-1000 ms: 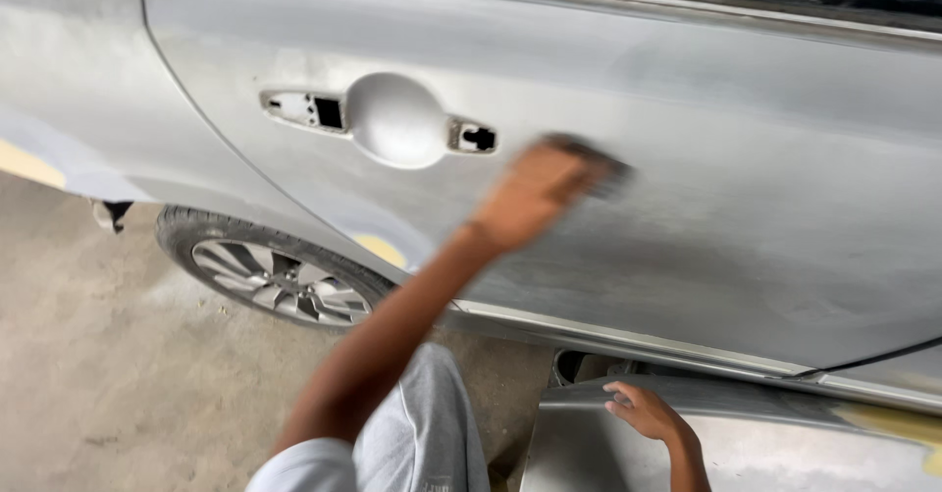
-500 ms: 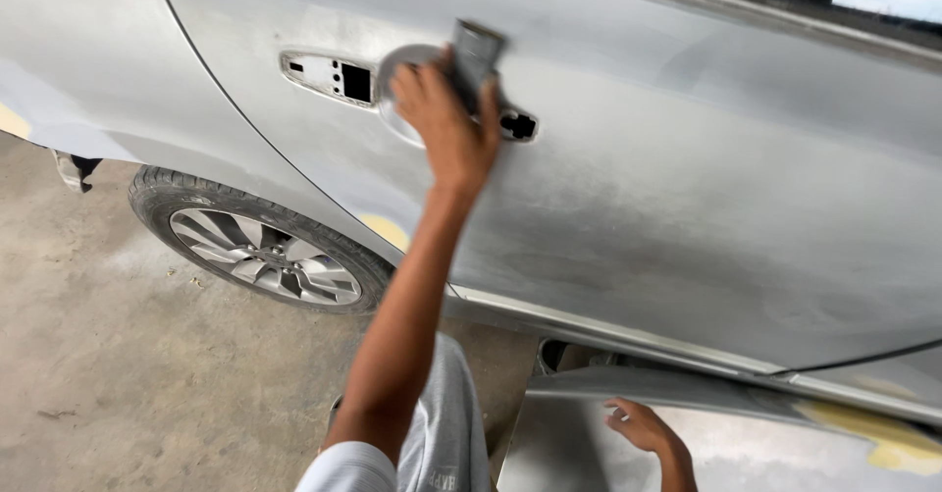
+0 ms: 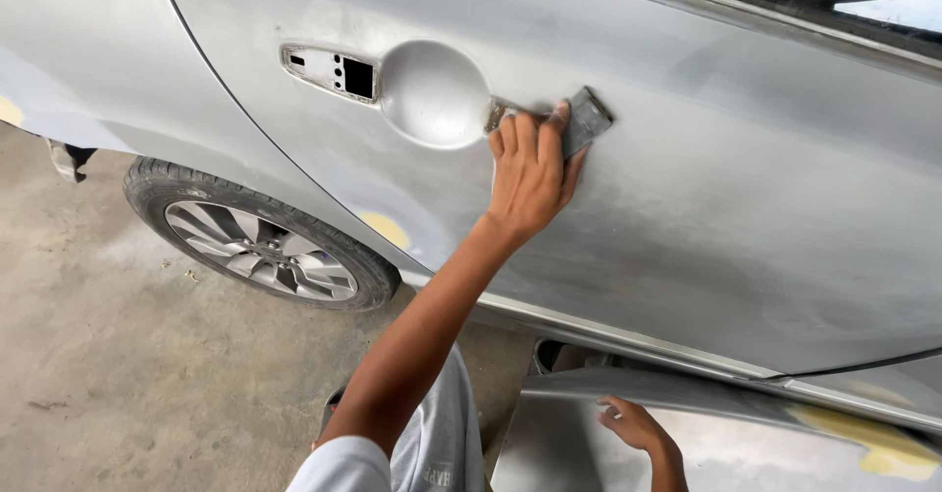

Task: The person sands the exterior surface of a silver car door using a sanding block. They work around the door handle recess and along the panel edges, repeatedly rubbing the surface to smooth it.

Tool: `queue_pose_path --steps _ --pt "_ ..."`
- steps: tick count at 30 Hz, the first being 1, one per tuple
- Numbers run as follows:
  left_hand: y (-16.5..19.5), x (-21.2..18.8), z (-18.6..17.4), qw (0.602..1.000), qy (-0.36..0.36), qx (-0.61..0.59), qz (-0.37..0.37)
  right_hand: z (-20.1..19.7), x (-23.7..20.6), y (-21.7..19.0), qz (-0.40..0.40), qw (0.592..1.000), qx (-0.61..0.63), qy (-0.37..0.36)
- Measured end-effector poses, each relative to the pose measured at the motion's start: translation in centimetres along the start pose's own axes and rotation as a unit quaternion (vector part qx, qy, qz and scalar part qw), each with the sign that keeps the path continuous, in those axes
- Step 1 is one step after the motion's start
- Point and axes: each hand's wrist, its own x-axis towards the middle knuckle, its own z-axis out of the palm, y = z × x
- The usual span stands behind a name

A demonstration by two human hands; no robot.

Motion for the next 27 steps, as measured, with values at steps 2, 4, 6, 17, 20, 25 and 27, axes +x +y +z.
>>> queue_pose_path --steps 2,4,6,17,20,25,27 --pt "-0.3 0.5 -0.1 0.999 -0.032 0.026 0.014 0.0 -0.1 -0.3 0.008 1.000 0.022 -0.004" --pt "-0.9 1.1 -0.3 0.991 0.080 -0.024 -0.101 0.1 -0.3 -0.7 -0.006 0.998 0.058 0.006" --pt "-1.0 1.3 -0.5 0.983 0.116 -0.054 -0.129 0.0 -0.6 -1.1 -0.035 0.994 0.108 0.006" --pt "-2.9 1.6 -0.9 0.987 0.101 0.054 -0.113 0.1 -1.1 0.0 -0.055 0.996 0.050 0.039" --pt "-1.2 -0.9 0.7 0.999 -0.037 0.012 -0.030 -0.3 -1.6 -1.5 -0.136 0.962 0.144 0.187" --pt "1.0 -3.5 2.6 0.999 -0.016 0.022 0.023 -5.6 -4.0 -10.3 -0.326 0.792 0.230 0.463" --pt "-1.1 -1.8 1.7 0.990 0.053 -0.049 -0.123 -8.2 -6.0 -14.0 -0.394 0.744 0.208 0.498"
